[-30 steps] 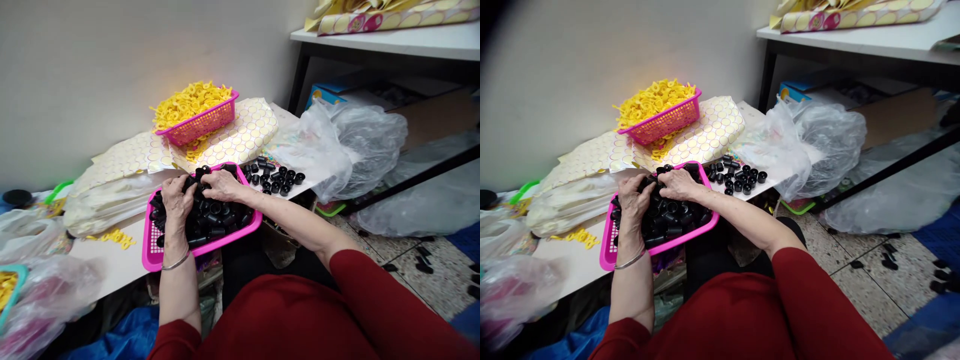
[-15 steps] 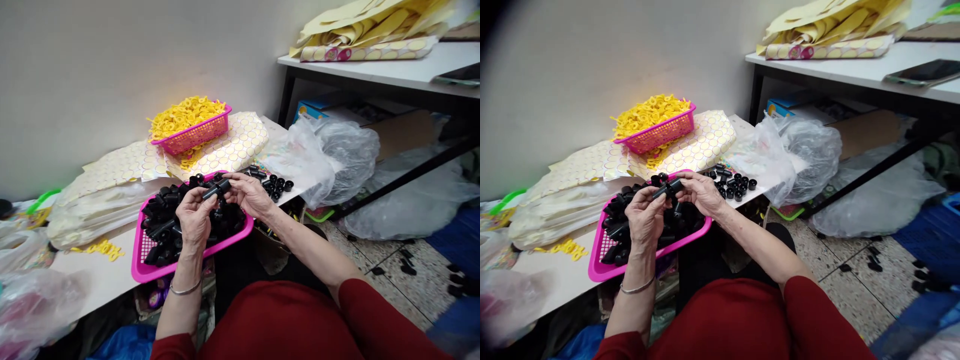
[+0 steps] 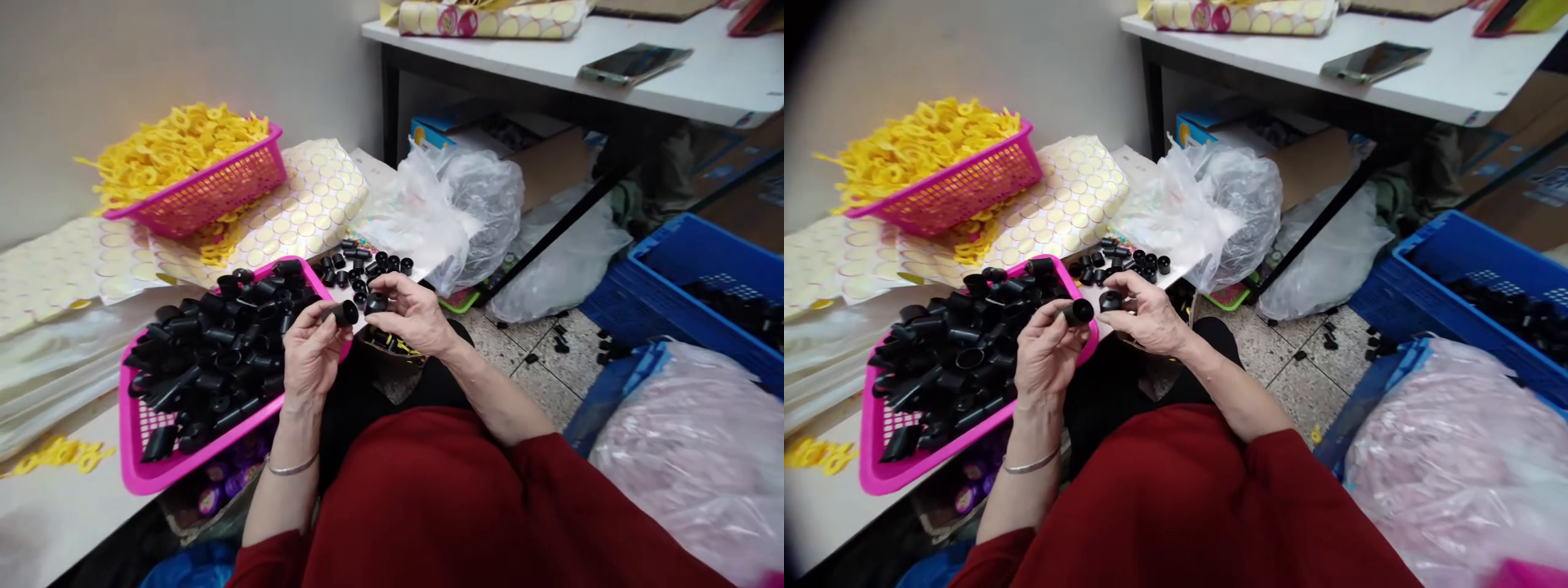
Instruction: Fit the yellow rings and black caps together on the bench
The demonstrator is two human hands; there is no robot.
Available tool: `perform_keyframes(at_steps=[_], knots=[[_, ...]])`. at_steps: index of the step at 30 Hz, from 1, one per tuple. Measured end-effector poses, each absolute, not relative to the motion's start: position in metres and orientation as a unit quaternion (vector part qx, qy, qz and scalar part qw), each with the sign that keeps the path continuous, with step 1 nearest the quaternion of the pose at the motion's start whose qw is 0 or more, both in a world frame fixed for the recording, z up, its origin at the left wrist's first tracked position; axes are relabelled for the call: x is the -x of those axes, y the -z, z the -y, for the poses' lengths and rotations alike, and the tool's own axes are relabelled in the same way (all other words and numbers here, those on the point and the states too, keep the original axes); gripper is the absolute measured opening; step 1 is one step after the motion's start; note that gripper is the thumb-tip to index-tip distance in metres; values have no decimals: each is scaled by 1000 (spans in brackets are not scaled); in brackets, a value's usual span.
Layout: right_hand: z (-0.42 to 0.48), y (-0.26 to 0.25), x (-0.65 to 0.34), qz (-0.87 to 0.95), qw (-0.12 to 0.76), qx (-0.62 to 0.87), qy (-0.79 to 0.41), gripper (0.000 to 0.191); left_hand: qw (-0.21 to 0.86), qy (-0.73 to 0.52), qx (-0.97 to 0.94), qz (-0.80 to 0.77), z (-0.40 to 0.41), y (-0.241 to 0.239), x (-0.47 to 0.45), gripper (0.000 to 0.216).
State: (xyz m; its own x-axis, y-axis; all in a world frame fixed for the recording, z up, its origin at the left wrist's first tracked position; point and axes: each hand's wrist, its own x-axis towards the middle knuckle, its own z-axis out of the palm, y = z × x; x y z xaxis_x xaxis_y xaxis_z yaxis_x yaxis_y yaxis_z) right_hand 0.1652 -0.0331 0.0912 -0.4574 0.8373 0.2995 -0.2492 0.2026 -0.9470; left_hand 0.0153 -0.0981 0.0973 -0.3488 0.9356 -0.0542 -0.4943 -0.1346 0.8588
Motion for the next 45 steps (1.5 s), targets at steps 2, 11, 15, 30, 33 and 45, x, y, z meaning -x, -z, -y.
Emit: perform_keyframes(at_steps=[2, 11, 15, 30, 33, 45], knots=[[35, -90, -178, 676, 451, 264, -519, 37, 501, -700, -271, -430, 97, -97, -20, 34], [33, -86, -195, 826, 418, 232, -298, 25, 460, -691, -304, -467, 96, -86, -34, 37], [31, -84, -195, 847, 396, 231, -268, 27, 446, -696, -298, -477, 96, -83, -32, 37], [38, -73, -199, 813, 411, 293, -291, 27, 410, -688, -330, -499, 86, -75, -41, 38], [37, -71, -200, 813, 412, 292, -290, 26, 419, -684, -332, -496, 86, -71, -41, 35], [42, -59, -192, 842, 390, 276, -249, 42, 343, -646, -364, -576, 101, -60, -50, 38]])
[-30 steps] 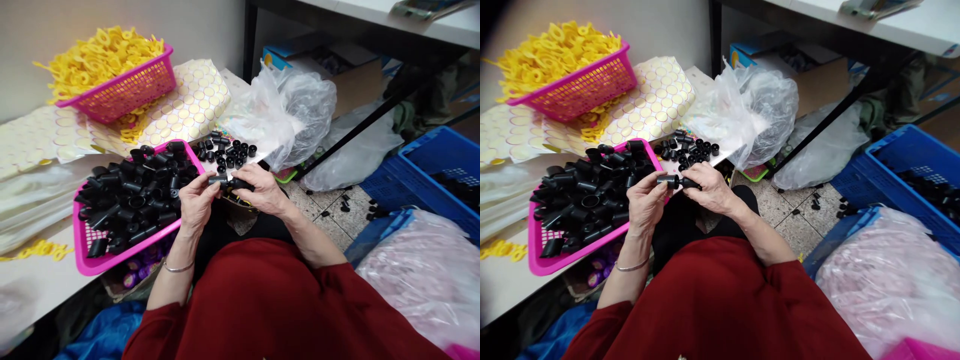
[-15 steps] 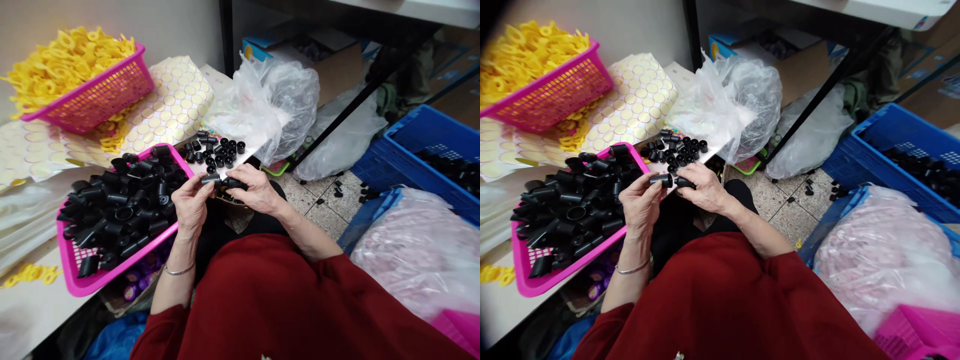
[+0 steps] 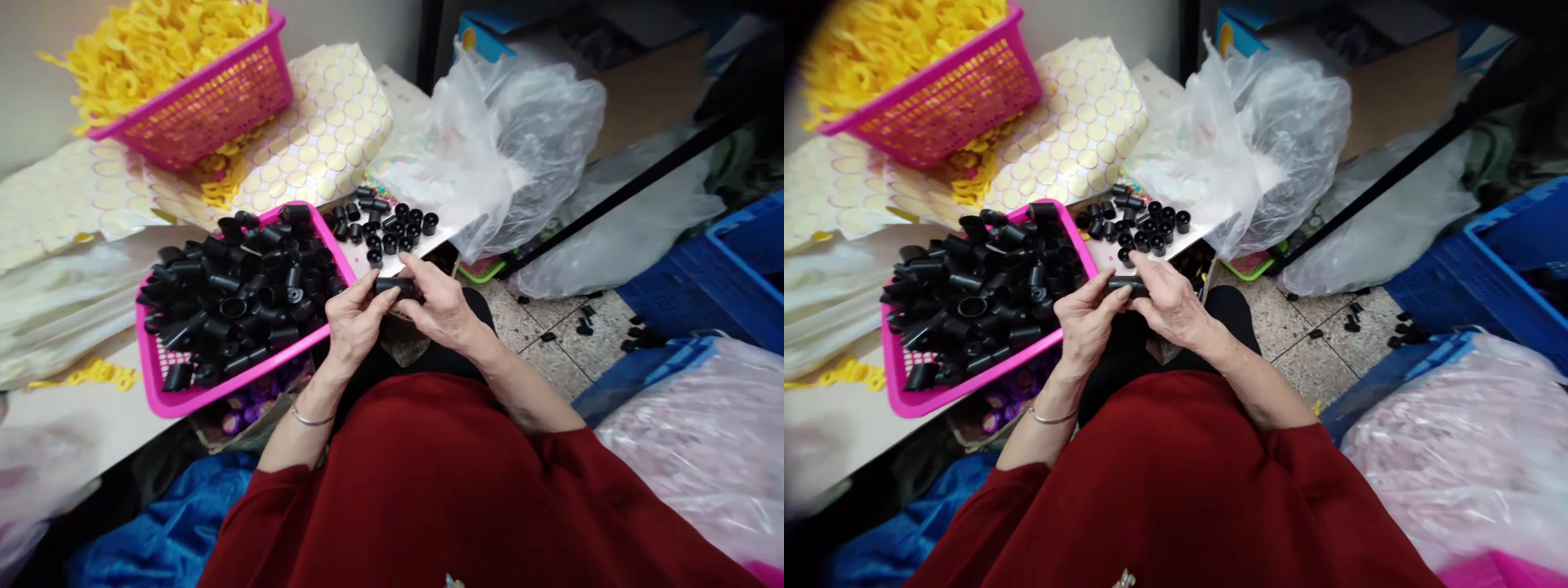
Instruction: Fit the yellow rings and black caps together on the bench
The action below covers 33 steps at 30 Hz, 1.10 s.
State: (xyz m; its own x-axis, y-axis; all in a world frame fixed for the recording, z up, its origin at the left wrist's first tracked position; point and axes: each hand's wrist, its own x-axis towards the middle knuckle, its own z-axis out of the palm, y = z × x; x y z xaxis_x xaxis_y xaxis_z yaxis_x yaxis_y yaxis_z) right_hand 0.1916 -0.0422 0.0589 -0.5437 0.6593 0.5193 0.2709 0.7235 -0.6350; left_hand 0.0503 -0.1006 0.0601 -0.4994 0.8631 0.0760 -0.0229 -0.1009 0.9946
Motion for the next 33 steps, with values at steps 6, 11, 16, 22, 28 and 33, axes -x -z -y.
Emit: perform_keyframes(at_steps=[6, 11, 16, 22, 28, 33], knots=[[55, -45, -183, 829, 410, 242, -295, 38, 369, -697, -280, -547, 119, -49, -66, 34], [69, -48, -177, 834, 338, 201, -386, 54, 380, -707, -247, -543, 132, -52, -65, 29], [66, -46, -173, 759, 354, 249, -486, 41, 324, -625, -385, -596, 161, -61, -43, 40], [34, -10, -181, 707, 430, 352, -438, 34, -84, -485, -459, -739, 212, -69, 30, 16], [3, 8, -177, 787, 407, 378, -269, 33, -193, -347, -371, -839, 221, -73, 125, 32], [7, 15, -144, 859, 335, 326, -209, 31, -126, -367, -355, -851, 207, -82, 154, 38]])
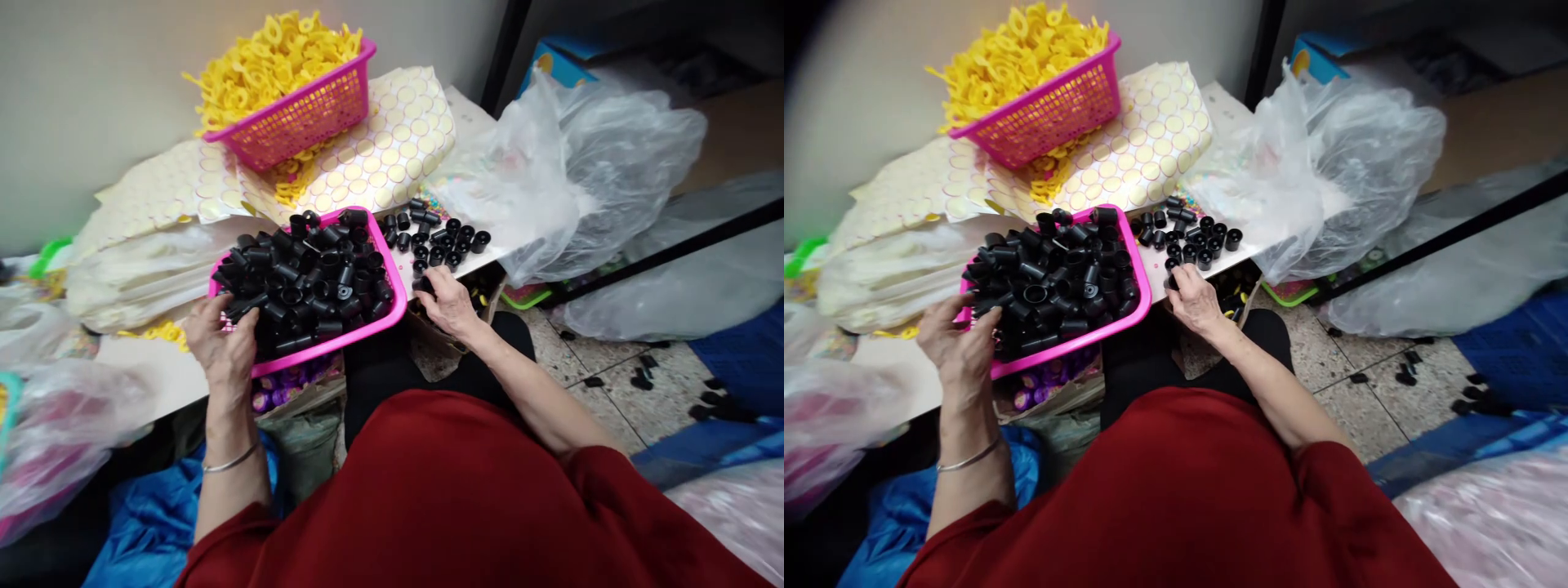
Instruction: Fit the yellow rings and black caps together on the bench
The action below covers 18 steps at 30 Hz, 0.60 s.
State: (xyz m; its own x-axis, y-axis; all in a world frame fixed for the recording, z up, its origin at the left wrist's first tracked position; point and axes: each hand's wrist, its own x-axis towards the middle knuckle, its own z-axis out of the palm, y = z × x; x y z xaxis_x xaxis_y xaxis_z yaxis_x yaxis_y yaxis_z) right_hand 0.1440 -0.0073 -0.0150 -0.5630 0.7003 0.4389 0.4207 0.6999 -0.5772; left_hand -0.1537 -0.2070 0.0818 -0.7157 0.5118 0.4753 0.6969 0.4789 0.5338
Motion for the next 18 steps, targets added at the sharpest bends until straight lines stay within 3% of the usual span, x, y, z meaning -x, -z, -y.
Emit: perform_keyframes(at_steps=[9, 18], knots=[[9, 28, -121, 834, 348, 372, -212, 34, 100, 305, 473, 821, 182, -88, 164, 37], [-2, 38, -122, 798, 391, 391, -240, 34, 82, 288, 468, 832, 167, -79, 169, 29]])
